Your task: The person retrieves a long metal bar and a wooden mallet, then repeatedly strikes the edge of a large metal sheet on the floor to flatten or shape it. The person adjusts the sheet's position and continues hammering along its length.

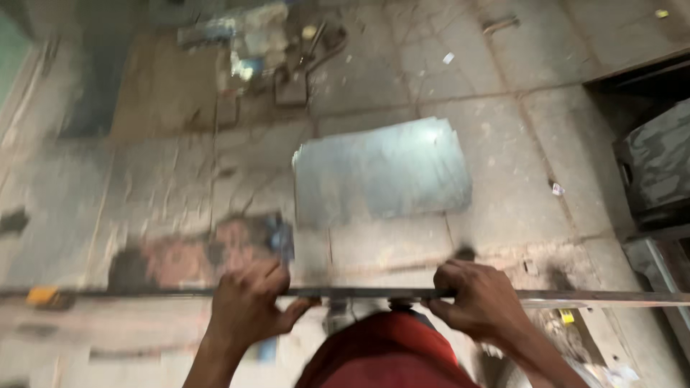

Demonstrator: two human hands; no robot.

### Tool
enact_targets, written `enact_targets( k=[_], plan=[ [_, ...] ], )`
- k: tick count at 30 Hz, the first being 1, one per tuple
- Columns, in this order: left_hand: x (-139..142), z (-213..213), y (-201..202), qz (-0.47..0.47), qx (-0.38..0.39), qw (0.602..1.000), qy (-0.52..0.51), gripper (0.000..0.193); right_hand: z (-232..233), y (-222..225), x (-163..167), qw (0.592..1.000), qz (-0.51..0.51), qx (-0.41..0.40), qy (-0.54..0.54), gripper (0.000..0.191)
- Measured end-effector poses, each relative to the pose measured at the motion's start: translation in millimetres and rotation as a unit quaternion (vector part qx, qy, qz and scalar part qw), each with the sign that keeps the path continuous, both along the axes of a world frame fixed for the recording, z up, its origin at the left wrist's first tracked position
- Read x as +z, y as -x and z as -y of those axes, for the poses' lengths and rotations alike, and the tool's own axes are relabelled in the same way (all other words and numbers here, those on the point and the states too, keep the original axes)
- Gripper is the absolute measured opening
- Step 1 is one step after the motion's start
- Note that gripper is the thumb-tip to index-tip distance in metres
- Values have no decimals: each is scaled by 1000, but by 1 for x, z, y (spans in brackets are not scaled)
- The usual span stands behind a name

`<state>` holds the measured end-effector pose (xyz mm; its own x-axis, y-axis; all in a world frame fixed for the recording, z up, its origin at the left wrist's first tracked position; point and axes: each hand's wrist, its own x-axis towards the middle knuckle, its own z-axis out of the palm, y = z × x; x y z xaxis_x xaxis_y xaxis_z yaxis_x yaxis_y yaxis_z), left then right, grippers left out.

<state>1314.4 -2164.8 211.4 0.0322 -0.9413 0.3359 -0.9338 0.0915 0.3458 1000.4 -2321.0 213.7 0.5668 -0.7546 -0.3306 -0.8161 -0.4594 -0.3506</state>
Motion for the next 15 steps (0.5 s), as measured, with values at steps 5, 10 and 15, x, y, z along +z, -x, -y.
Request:
enact_targets(
  k=[5, 10, 15],
  plan=[
    [4, 114, -71, 28, 27, 994, -98, 63, 128, -66, 23, 989, 133, -12, 60, 26],
    [-15, 227, -127, 44, 28, 993, -108, 58, 260, -114, 27, 984, 165, 29, 53, 27],
    [-1, 345, -169, 30, 4, 999, -8, 51, 400, -161, 46, 980, 179, 78, 45, 29]
  ],
)
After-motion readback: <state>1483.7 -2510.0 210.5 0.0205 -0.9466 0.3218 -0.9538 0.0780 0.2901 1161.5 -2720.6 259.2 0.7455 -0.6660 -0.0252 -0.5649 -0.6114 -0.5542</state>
